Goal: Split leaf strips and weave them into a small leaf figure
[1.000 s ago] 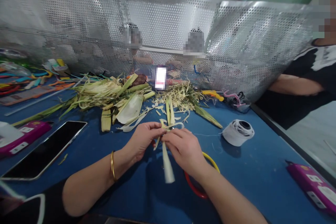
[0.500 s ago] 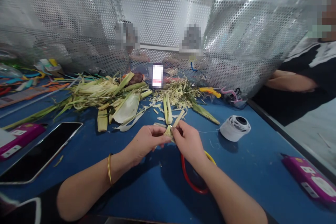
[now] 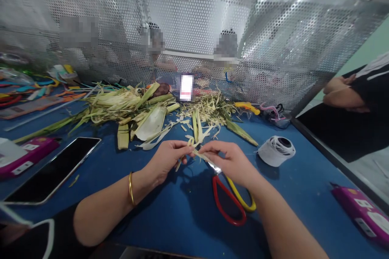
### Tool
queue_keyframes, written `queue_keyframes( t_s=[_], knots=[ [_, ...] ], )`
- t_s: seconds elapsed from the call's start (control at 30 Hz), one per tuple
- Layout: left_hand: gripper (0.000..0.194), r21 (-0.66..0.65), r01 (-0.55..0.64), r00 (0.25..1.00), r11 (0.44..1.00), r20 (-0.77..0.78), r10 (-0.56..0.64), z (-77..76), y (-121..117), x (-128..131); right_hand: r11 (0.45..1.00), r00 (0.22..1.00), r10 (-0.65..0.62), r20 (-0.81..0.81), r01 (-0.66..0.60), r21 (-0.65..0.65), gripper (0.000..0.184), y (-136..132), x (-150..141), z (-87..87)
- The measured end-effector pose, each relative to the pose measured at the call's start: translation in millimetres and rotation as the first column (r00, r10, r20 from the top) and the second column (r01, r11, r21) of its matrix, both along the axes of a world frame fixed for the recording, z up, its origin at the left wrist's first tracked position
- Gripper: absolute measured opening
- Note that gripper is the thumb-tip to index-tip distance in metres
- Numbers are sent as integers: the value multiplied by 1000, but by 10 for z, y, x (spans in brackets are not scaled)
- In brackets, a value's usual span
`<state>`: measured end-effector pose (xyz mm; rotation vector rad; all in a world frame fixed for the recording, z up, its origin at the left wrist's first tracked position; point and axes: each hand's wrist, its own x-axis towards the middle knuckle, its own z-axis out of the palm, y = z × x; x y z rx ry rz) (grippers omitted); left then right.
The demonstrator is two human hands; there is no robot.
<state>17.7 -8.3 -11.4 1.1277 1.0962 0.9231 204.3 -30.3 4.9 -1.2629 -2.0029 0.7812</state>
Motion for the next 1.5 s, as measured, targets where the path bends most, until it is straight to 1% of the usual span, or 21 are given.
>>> queue_keyframes(
  t_s=[0.07,0.1,0.13,0.2,0.27,0.33,0.37,0.43,0.53,0.63,0.73,0.8,1.07,1.23,1.5],
  knots=[
    [15,16,-3,1000,1000,-4,3,3,-4,1,988,992,75,-99,-88,-131,22,-7,19,19],
    [15,24,-6,1000,1000,-3,7,3,-6,2,978,986,89,-141,-113,-173,21,-9,17,19],
    [15,29,-9,1000,1000,1,9,1,-8,3,974,981,93,-169,-124,-188,19,-11,7,16],
    [15,29,-6,1000,1000,8,6,-2,-10,6,983,976,93,-198,-122,-136,15,-14,-30,6],
    [14,27,2,1000,1000,16,-2,-7,-10,10,995,972,85,-217,-95,-38,11,-20,-75,-4],
    [13,32,12,1000,999,22,-12,-10,-11,14,998,963,56,-263,-49,35,15,-29,-110,-13],
    [12,34,16,1000,999,23,-17,-12,-12,17,999,953,37,-299,-24,48,18,-36,-121,-19],
    [12,40,30,999,999,19,-31,-12,-17,21,999,924,-7,-383,20,30,21,-47,-133,-37],
    [16,57,52,998,997,17,-53,-8,-26,27,994,883,-99,-459,69,-81,26,-54,-144,-59],
    [17,73,43,999,996,7,-44,-4,-27,33,968,894,-199,-402,115,-223,32,-44,-161,-50],
    [14,72,32,999,997,7,-33,-8,-20,39,938,923,-220,-316,110,-330,31,-30,-175,-23],
    [12,69,30,1000,997,3,-31,-13,-16,45,924,929,-223,-296,104,-368,28,-23,-179,-14],
    [11,111,17,1000,994,-8,-16,-18,-23,57,893,920,-254,-298,105,-437,25,10,-171,-67],
    [9,169,35,999,985,-23,-32,-54,-30,57,868,895,-264,-358,59,-493,26,7,-185,-69],
    [18,280,63,982,958,-190,-9,-150,0,48,860,890,-275,-365,57,-507,19,18,-179,-113]
  ],
)
